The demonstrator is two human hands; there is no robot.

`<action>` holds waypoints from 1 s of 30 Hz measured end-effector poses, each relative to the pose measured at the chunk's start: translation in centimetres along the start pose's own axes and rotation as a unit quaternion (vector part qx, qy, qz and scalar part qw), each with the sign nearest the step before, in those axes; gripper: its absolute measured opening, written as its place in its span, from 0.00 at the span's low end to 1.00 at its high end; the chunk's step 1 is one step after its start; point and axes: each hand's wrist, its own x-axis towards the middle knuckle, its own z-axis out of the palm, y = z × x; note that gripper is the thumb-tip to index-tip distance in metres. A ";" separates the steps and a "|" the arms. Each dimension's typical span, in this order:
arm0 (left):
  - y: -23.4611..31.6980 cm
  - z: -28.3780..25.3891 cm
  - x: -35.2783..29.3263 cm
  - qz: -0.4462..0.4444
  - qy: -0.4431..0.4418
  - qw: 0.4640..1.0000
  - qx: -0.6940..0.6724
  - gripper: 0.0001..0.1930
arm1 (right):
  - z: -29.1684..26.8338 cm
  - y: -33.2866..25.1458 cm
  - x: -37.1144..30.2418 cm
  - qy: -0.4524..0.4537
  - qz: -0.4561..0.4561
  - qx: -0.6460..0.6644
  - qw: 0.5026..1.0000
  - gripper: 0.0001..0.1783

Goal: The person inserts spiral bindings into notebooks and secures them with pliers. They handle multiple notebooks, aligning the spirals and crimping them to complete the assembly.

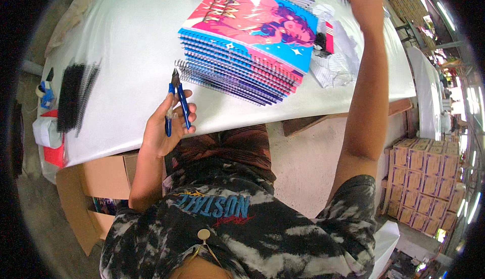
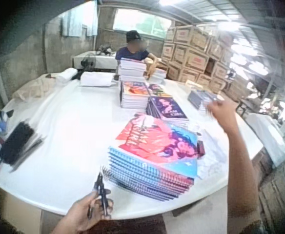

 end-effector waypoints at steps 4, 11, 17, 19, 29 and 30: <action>-0.5 0.5 0.1 -0.014 -0.014 1.000 -0.006 0.25 | 5.5 7.9 -3.8 -0.045 0.127 0.038 0.990 0.22; 0.2 3.0 -0.1 0.050 -0.057 0.997 0.028 0.27 | 4.0 -3.5 -4.7 0.041 -0.134 0.298 0.944 0.21; 1.7 4.4 1.1 0.117 -0.179 0.975 -0.062 0.29 | 7.7 -17.3 -10.0 -0.141 -0.454 0.179 0.861 0.22; 1.9 4.3 1.6 0.114 -0.204 0.970 -0.070 0.29 | 9.3 -17.4 -10.1 -0.170 -0.457 0.196 0.851 0.20; 3.7 4.1 1.3 0.192 0.091 0.875 0.434 0.27 | 9.7 -17.5 -9.9 -0.194 -0.458 0.251 0.831 0.21; 3.2 4.2 1.5 0.226 0.133 0.835 0.485 0.26 | 8.7 -17.7 -9.6 -0.256 -0.428 0.245 0.831 0.24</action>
